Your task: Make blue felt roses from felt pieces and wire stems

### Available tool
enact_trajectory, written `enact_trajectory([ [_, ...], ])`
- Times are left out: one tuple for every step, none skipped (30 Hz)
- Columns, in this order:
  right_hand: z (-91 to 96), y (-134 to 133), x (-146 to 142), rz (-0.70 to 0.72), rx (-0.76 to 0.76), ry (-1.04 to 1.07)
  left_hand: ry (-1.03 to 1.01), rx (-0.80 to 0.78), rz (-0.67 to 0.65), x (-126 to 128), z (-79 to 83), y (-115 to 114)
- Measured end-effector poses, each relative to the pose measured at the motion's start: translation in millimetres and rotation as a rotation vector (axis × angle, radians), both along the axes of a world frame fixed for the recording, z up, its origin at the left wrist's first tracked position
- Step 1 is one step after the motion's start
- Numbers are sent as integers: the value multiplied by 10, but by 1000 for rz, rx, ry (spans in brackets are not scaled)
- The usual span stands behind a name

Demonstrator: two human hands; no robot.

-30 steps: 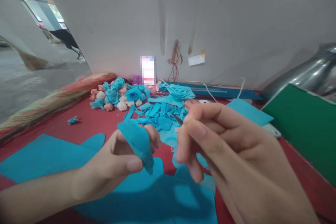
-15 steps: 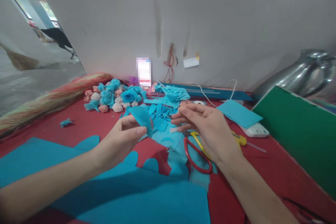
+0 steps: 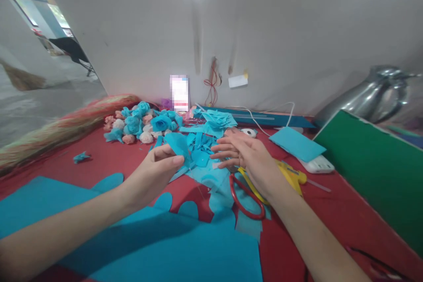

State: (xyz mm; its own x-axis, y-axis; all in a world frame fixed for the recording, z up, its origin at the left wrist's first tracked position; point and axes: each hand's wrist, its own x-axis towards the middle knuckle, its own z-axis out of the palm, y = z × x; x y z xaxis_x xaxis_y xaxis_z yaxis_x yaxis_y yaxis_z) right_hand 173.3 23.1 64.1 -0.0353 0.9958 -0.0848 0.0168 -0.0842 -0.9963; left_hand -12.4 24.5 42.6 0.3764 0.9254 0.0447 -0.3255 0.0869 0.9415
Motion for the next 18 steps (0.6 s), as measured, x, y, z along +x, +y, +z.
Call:
enact_trajectory([
  [-9, 7, 8, -5, 9, -16, 3, 0, -2, 1, -4, 1],
  [-22, 14, 20, -15, 20, -35, 6, 0, -3, 3, -9, 1],
  [-39, 22, 34, -30, 33, -56, 10, -2, -3, 3, -13, 1],
  [-56, 28, 49, -47, 44, -80, 14, -4, -3, 3, -15, 0],
  [-72, 33, 62, -63, 54, -105, 18, -7, -2, 3, -17, -1],
  [-87, 36, 73, -74, 61, -130, 23, -10, 0, 3, -16, -3],
  [-99, 38, 80, -82, 66, -154, 27, -12, 1, 3, -13, -5],
  [-109, 39, 82, -87, 71, -176, 31, -14, 3, 2, -9, -7],
  [-118, 40, 81, -87, 74, -194, 34, -15, 4, 3, -4, -9],
  [-124, 42, 78, -83, 73, -208, 37, -16, 5, 3, 1, -11],
  [-131, 46, 73, -75, 68, -216, 40, -16, 7, 4, 5, -13],
  [-137, 52, 70, -64, 58, -217, 42, -17, 9, 6, 8, -14],
  [-142, 59, 67, -48, 45, -211, 44, -18, 11, 7, 10, -14],
  [-148, 67, 67, -30, 28, -200, 45, -18, 13, 7, 9, -14],
  [-152, 75, 69, -11, 11, -183, 46, -19, 15, 8, 7, -14],
  [-155, 82, 73, 9, -5, -163, 47, -21, 16, 7, 3, -13],
  [-156, 87, 78, 30, -21, -139, 47, -22, 16, 7, -3, -12],
  [-154, 90, 83, 52, -37, -113, 48, -24, 15, 7, -8, -12],
])
